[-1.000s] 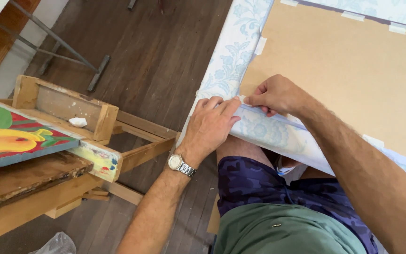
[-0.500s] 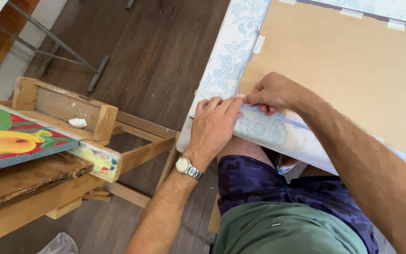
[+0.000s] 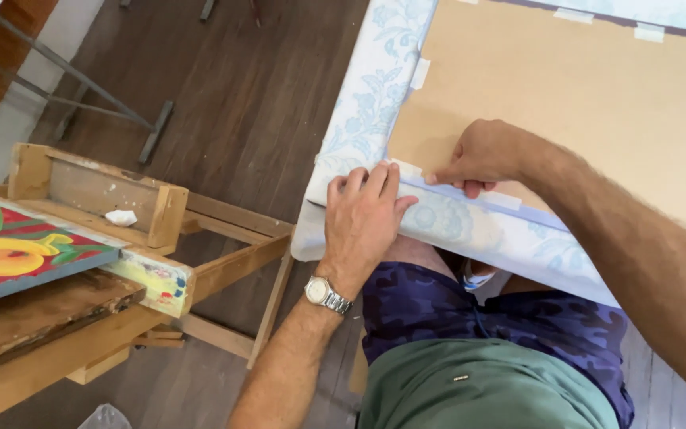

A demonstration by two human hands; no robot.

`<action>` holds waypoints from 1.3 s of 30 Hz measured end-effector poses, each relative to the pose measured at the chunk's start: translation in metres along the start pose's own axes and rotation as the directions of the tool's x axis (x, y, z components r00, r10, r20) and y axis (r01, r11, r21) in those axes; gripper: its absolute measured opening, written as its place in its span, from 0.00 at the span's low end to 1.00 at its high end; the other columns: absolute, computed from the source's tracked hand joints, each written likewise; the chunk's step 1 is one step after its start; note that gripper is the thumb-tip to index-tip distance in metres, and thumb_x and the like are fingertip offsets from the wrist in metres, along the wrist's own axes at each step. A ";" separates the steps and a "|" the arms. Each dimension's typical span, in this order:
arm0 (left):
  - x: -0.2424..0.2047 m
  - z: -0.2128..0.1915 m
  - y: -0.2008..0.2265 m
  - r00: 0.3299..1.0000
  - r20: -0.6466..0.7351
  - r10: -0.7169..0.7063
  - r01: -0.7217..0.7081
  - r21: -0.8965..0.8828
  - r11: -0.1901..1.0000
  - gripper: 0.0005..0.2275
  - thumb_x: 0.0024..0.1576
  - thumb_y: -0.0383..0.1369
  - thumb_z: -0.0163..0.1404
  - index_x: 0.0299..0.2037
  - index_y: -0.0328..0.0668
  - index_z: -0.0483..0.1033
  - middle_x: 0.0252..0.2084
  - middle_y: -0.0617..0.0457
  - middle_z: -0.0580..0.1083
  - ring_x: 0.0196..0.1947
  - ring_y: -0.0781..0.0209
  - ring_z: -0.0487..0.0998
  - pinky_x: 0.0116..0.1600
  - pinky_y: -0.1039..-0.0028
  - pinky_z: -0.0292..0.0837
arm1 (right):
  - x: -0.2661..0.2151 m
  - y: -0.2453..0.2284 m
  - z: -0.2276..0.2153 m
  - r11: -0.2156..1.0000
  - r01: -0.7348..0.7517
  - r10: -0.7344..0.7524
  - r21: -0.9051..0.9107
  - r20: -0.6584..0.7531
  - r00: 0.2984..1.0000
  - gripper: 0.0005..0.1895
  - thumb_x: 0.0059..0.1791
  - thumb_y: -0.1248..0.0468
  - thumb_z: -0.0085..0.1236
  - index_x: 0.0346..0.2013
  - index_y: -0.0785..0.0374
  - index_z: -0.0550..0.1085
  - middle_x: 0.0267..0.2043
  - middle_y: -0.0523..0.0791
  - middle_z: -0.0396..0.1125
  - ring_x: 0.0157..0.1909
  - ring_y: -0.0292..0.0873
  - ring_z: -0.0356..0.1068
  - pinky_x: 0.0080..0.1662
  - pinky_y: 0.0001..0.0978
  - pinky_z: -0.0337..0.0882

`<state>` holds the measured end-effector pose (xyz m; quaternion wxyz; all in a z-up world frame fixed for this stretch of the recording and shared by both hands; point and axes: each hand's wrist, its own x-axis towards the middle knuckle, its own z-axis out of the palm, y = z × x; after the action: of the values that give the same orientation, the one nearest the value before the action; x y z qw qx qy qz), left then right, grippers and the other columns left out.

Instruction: Securing a backing board to a frame by applying masking tape along the edges.

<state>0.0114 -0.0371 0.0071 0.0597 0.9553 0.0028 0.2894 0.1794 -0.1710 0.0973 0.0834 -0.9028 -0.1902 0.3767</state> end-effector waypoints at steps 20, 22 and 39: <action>-0.004 -0.015 0.019 0.988 0.148 -0.036 0.034 0.017 0.999 0.23 0.61 0.53 0.48 0.64 0.56 0.73 0.60 0.39 0.67 0.58 0.37 0.66 0.60 0.46 0.63 | -0.078 0.124 0.049 0.878 0.357 -0.204 0.319 -0.425 0.882 0.15 0.51 0.52 0.57 0.27 0.57 0.81 0.24 0.42 0.76 0.33 0.39 0.73 0.41 0.32 0.70; -0.004 -0.018 0.017 0.982 0.186 -0.030 0.019 0.059 0.998 0.23 0.59 0.53 0.52 0.63 0.62 0.74 0.63 0.39 0.67 0.56 0.38 0.67 0.58 0.48 0.66 | -0.101 0.170 0.063 0.862 0.365 -0.166 0.353 -0.484 0.859 0.17 0.54 0.54 0.57 0.25 0.59 0.79 0.25 0.39 0.76 0.31 0.33 0.71 0.40 0.26 0.66; -0.058 0.009 0.066 0.977 -0.208 -0.035 -0.013 -0.228 0.974 0.24 0.71 0.34 0.53 0.64 0.08 0.71 0.73 0.18 0.60 0.73 0.15 0.62 0.69 0.31 0.64 | -0.264 0.496 0.093 0.922 -0.380 0.113 -0.075 -0.886 0.449 0.31 0.50 0.70 0.61 0.68 0.78 0.68 0.68 0.62 0.63 0.69 0.61 0.59 0.70 0.50 0.56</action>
<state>-0.0337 -0.1057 -0.0245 0.1699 0.9061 -0.0187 0.3871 0.0822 -0.7310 0.0578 -0.0088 -0.9878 -0.0356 -0.1511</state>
